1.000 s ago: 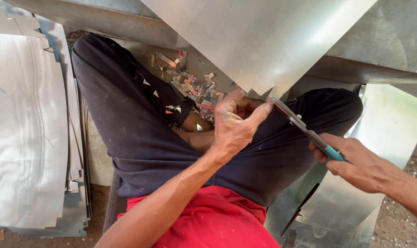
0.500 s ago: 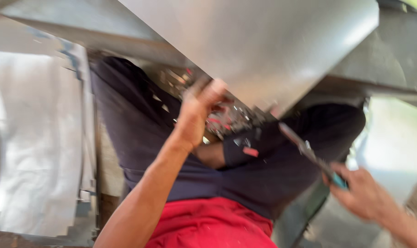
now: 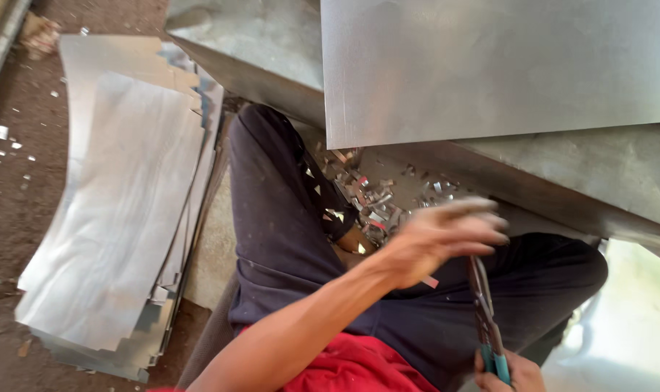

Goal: The person cuts small notches and edges from thin metal sheets using a pair of snips while sitting on the ground, handling each sheet one at a time and placing the cut pieces into a pile.

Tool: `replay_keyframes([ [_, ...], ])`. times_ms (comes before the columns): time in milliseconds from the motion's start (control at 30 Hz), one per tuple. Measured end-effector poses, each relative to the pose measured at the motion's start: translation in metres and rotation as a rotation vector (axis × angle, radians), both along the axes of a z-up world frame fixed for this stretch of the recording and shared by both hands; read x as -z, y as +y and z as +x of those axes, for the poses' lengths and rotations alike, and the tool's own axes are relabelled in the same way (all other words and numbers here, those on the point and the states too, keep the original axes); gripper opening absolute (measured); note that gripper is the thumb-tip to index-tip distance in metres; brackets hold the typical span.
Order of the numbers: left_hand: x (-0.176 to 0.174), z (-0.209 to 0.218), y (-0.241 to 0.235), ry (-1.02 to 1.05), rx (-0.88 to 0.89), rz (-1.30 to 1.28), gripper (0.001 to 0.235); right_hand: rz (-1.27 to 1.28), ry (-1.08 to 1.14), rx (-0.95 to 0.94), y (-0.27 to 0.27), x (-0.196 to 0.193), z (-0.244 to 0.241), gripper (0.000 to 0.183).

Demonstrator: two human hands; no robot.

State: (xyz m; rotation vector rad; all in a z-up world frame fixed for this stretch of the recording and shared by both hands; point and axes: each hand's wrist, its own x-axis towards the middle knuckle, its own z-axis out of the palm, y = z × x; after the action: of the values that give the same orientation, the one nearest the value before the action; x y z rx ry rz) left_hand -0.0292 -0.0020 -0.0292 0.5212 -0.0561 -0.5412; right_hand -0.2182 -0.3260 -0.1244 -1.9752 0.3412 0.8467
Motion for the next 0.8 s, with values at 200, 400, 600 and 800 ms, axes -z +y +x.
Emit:
replay_keyframes([
  [200,0.038,0.014,0.113,0.183,-0.638,0.093,0.031,-0.056,0.052,0.027,0.113,-0.085,0.033,0.023],
  [400,0.040,0.000,0.124,0.094,-0.623,0.461,0.016,0.150,0.116,-0.031,0.211,-0.112,0.094,0.048],
  [600,0.037,-0.021,0.108,0.168,-0.644,0.293,0.016,0.078,-0.025,-0.066,0.248,-0.106,0.099,0.039],
  [800,0.032,-0.019,0.108,0.173,-0.624,0.242,0.017,-0.061,-0.061,-0.096,0.254,-0.122,0.099,0.029],
])
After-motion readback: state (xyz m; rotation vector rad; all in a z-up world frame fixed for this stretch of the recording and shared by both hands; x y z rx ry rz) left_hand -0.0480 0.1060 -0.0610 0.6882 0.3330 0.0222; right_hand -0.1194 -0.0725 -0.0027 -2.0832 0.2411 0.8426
